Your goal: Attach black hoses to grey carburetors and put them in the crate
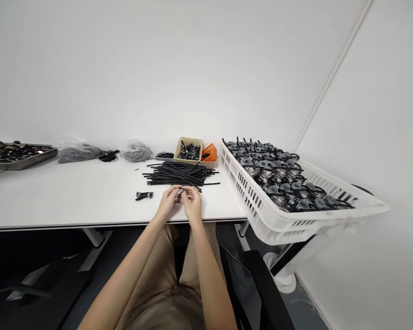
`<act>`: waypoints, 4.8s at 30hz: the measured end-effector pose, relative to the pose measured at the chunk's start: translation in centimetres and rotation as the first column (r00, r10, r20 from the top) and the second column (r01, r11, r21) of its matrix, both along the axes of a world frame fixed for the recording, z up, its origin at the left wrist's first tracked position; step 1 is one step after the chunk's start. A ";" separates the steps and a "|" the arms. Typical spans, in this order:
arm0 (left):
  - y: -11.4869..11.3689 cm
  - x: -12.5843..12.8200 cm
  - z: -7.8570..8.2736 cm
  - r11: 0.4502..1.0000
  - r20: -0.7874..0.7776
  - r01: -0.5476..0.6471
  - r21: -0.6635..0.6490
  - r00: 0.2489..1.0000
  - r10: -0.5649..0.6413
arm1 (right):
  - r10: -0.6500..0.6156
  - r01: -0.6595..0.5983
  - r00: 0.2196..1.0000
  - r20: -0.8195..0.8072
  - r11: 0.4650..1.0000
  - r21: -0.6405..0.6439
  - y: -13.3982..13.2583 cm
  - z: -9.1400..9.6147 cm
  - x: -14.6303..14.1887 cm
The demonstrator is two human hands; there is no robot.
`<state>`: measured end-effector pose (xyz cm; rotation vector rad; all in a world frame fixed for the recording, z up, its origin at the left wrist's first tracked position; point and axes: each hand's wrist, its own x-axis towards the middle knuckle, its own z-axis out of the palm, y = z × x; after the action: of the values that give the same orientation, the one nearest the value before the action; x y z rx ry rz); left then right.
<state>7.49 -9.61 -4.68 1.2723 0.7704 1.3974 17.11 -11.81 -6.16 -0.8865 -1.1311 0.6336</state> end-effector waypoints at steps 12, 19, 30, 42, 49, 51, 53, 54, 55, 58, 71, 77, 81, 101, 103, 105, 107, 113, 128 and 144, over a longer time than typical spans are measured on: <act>-0.2 0.0 0.2 1.000 0.027 -0.008 -0.029 1.000 0.009 | 0.004 -0.004 1.000 -0.004 1.000 -0.023 0.2 -0.3 0.0; -0.2 0.0 0.1 1.000 0.018 -0.005 -0.017 1.000 0.005 | -0.016 0.016 1.000 0.018 1.000 -0.008 0.0 -0.2 -0.1; -0.3 -0.1 0.1 1.000 0.025 -0.003 -0.022 1.000 0.004 | -0.015 0.015 0.999 0.052 1.000 0.011 0.0 -0.4 -0.1; -0.1 -0.1 0.0 1.000 0.027 -0.002 -0.024 1.000 0.003 | -0.028 0.028 0.997 0.070 1.000 -0.001 -0.2 -0.2 -0.2; -0.1 -0.1 -0.1 1.000 0.022 0.000 -0.014 1.000 0.001 | -0.035 0.034 0.996 0.082 0.999 0.007 -0.1 -0.4 -0.1; 0.0 -0.1 -0.2 1.000 0.024 0.000 -0.014 1.000 0.001 | -0.028 0.028 0.997 0.073 1.000 0.007 -0.1 -0.4 -0.1; 0.0 -0.1 -0.3 1.000 0.032 0.002 -0.014 0.999 -0.002 | -0.015 0.014 0.998 0.060 1.000 0.004 -0.1 -0.3 -0.2; 0.1 -0.1 -0.3 1.000 0.035 0.004 -0.015 0.999 -0.003 | -0.004 0.004 0.999 0.051 1.000 0.002 -0.1 -0.3 -0.2; 0.1 -0.1 -0.3 1.000 0.038 0.005 -0.015 0.999 -0.005 | 0.008 -0.008 0.999 0.040 1.000 0.001 -0.1 -0.3 -0.2; 0.0 -0.2 -0.2 1.000 0.029 0.020 -0.014 0.999 -0.020 | 0.019 -0.019 1.000 0.011 1.000 0.011 -0.1 -0.2 -0.2; -0.5 0.0 -0.3 0.971 -0.178 0.188 0.149 0.971 -0.161 | -0.102 0.102 0.995 -0.004 0.995 -0.015 0.3 -0.8 0.0; -0.5 -0.1 -0.3 0.967 -0.216 0.202 0.155 0.962 -0.167 | -0.110 0.110 0.994 0.003 0.994 0.027 0.2 -0.8 0.0; -0.6 -0.1 -0.2 0.971 -0.200 0.200 0.128 0.965 -0.172 | -0.109 0.109 0.994 0.003 0.993 0.041 0.4 -1.2 0.1; -1.0 -0.2 0.3 0.967 -0.142 0.232 0.107 0.966 -0.216 | -0.115 0.113 0.993 0.033 0.992 0.058 0.5 -1.4 0.2; -1.1 -0.1 0.3 0.969 -0.143 0.224 0.104 0.968 -0.208 | -0.113 0.111 0.993 0.035 0.992 0.056 0.5 -1.4 0.2; -1.2 -0.1 0.4 0.970 -0.145 0.220 0.105 0.968 -0.204 | -0.116 0.114 0.993 0.039 0.992 0.055 0.5 -1.4 0.2; -1.2 -0.1 0.3 0.972 -0.156 0.206 0.115 0.970 -0.187 | -0.121 0.118 0.992 0.042 0.991 0.056 0.6 -1.4 0.2; -0.8 0.0 0.0 0.974 -0.182 0.190 0.121 0.969 -0.166 | -0.121 0.118 0.992 0.045 0.991 0.062 0.6 -1.4 0.1; -0.9 0.0 0.2 0.977 -0.209 0.165 0.133 0.968 -0.136 | -0.070 0.069 0.997 0.022 0.997 0.037 0.1 -0.8 -0.1; -0.3 0.0 -0.5 0.979 -0.106 0.200 0.032 0.975 -0.196 | -0.067 0.068 0.997 0.027 0.997 -0.033 -0.1 -0.3 -0.5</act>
<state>7.48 -9.95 -5.17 1.4220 0.6653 1.2007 16.65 -11.89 -6.49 -0.9608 -1.1119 0.5886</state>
